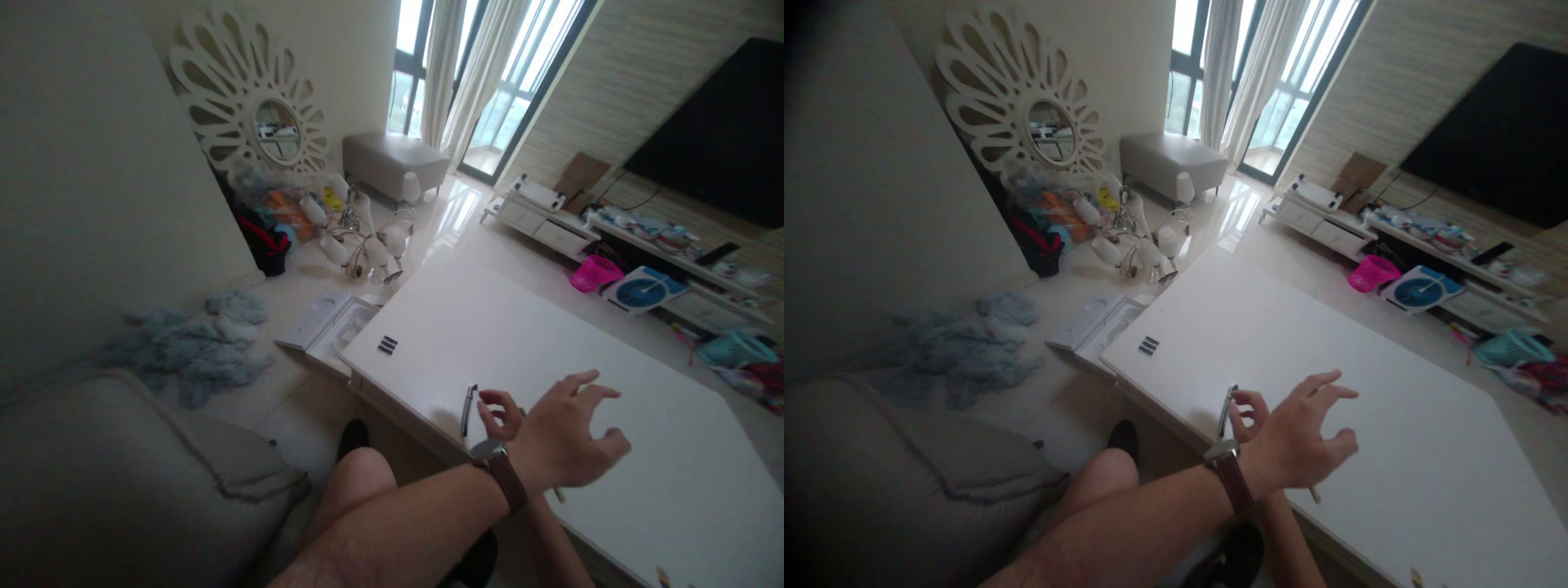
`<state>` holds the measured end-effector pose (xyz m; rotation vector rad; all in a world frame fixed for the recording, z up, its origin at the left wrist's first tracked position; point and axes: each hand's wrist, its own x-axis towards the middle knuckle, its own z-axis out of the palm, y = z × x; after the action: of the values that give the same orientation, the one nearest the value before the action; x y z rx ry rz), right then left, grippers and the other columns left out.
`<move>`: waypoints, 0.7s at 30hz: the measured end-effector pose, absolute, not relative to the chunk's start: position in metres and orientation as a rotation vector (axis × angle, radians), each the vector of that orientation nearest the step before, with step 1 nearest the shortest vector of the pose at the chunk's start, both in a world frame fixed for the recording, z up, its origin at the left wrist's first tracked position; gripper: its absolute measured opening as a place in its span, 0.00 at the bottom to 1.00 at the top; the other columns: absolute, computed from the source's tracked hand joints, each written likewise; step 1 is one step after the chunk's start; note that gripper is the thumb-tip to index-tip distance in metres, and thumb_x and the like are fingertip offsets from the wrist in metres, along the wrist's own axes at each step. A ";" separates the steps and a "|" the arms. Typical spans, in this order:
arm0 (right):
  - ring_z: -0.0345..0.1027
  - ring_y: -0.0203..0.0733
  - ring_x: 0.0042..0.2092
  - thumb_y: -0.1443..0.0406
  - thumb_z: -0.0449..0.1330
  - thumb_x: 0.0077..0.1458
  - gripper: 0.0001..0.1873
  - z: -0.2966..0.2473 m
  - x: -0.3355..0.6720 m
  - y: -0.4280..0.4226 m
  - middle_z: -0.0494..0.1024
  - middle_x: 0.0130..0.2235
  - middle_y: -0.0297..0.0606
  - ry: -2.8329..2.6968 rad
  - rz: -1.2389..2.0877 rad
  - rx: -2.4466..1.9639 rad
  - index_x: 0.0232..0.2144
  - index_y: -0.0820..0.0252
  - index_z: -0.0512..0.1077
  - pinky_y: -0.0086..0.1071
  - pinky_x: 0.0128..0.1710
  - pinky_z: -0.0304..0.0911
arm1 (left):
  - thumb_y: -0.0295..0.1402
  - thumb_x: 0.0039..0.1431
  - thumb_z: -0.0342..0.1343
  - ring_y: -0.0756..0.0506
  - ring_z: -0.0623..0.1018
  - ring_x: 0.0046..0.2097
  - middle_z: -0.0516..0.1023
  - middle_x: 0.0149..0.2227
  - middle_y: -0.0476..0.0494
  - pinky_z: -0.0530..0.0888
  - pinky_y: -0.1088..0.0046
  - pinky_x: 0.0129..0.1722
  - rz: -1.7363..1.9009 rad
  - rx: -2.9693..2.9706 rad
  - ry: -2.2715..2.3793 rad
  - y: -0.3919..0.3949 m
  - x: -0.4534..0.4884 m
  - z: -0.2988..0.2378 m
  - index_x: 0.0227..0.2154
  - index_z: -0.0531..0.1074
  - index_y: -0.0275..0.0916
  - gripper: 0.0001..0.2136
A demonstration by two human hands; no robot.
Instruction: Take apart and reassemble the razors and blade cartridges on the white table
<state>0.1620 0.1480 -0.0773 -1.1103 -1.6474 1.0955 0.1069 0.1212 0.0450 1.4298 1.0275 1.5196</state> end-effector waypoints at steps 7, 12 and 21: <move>0.67 0.50 0.47 0.64 0.58 0.57 0.09 -0.097 0.057 0.135 0.75 0.42 0.43 -2.397 0.794 -0.985 0.40 0.56 0.74 0.47 0.50 0.64 | 0.32 0.58 0.52 0.41 0.62 0.66 0.60 0.67 0.37 0.58 0.64 0.67 1.512 1.529 1.075 0.119 0.097 0.042 0.59 0.67 0.37 0.25; 0.63 0.50 0.55 0.63 0.60 0.57 0.17 -0.114 -0.006 0.162 0.73 0.52 0.46 -2.435 0.730 -0.995 0.49 0.59 0.73 0.45 0.58 0.59 | 0.34 0.57 0.52 0.40 0.62 0.66 0.60 0.67 0.36 0.60 0.63 0.67 1.493 1.500 1.109 0.123 0.085 0.039 0.58 0.68 0.36 0.24; 0.65 0.50 0.54 0.62 0.62 0.58 0.13 -0.128 -0.027 0.165 0.75 0.51 0.43 -2.494 0.656 -1.061 0.45 0.55 0.78 0.43 0.56 0.61 | 0.35 0.57 0.52 0.40 0.65 0.65 0.62 0.65 0.38 0.64 0.61 0.65 1.439 1.402 1.140 0.131 0.069 0.036 0.53 0.71 0.38 0.20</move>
<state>-0.0268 0.1652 -0.1283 -1.0607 -2.4942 0.6562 0.0688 0.1310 0.0355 1.4015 1.1399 1.4388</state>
